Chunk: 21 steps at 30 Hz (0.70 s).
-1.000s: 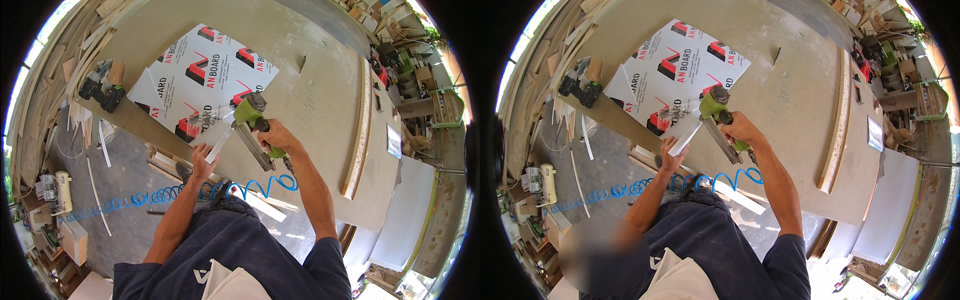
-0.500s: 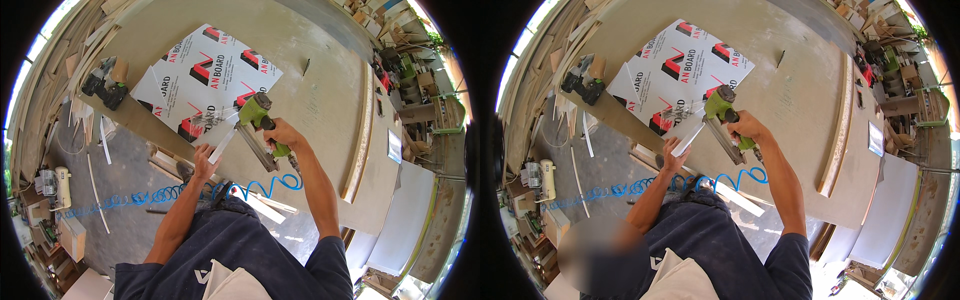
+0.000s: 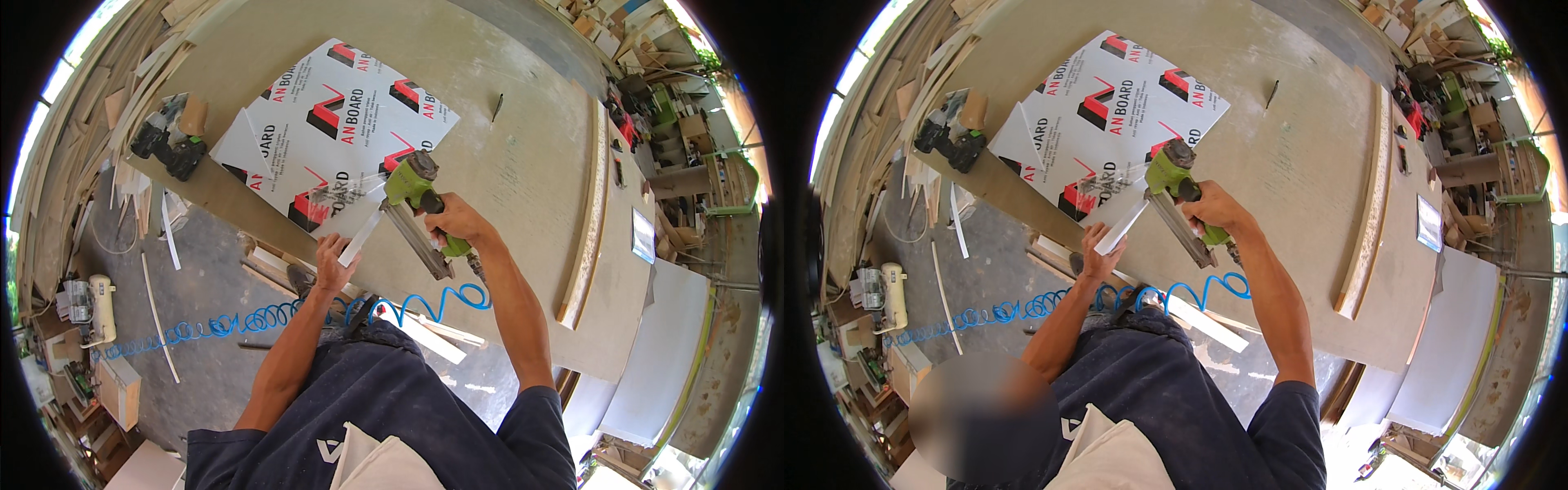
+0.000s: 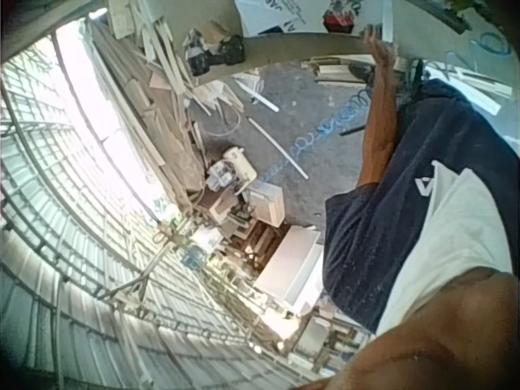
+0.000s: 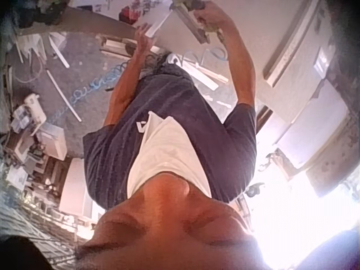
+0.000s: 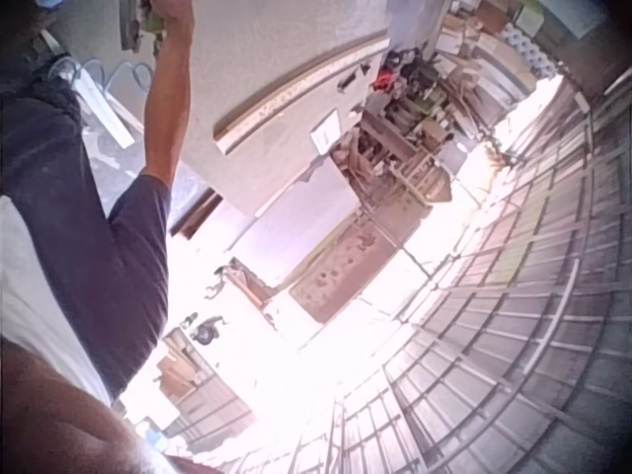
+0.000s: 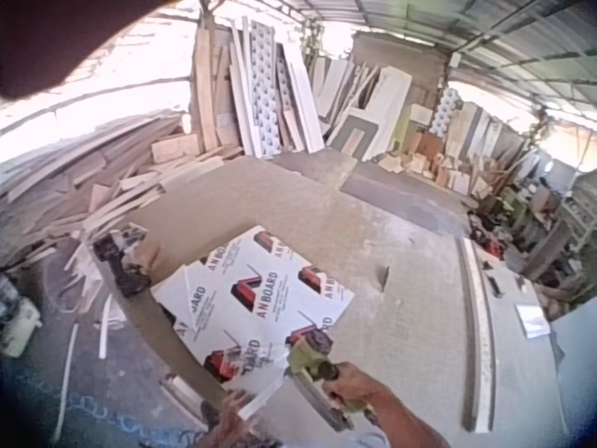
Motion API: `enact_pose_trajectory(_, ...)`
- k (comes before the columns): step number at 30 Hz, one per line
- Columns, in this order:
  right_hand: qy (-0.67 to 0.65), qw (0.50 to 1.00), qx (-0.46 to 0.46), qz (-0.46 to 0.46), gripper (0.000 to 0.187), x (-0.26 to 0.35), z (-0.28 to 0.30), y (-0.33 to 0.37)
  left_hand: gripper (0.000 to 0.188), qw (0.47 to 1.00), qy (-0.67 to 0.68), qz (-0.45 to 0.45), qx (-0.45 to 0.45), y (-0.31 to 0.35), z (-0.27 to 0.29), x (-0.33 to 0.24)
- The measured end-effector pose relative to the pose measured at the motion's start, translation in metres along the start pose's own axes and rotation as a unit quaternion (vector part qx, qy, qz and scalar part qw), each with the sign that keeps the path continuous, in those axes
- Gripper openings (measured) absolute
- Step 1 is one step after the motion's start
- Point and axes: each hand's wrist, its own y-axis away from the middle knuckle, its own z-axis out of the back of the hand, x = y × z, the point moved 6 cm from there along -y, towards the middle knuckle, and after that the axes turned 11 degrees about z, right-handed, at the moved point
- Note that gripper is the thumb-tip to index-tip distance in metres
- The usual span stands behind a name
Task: The person assembles a white wooden structure, likely a small cabinet or shelf, on a workbench. They align pre-cut white panels and use a pneumatic nail gun to fasten the pieces together, flipping the assembly to secure different sides.
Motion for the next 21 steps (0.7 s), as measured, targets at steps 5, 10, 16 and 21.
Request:
enact_pose_trajectory(5,0.009,1.000,0.006,-0.006,0.034,-0.002,0.001,-0.002,0.015,1.000,-0.006,-0.006,-0.008,-0.003,0.006,-0.008)
enact_pose_trajectory(10,-0.009,1.000,-0.024,-0.003,0.028,-0.003,0.009,-0.001,0.015,1.000,0.006,-0.007,-0.009,-0.003,0.006,-0.010)
enact_pose_trajectory(16,-0.021,1.000,-0.005,-0.009,0.028,-0.009,0.018,-0.010,0.015,1.000,-0.008,-0.007,-0.006,-0.002,0.004,-0.007)
enact_pose_trajectory(21,-0.032,0.999,0.024,-0.026,0.032,-0.015,0.022,-0.019,0.024,1.000,0.005,-0.003,-0.013,-0.002,0.004,-0.006)
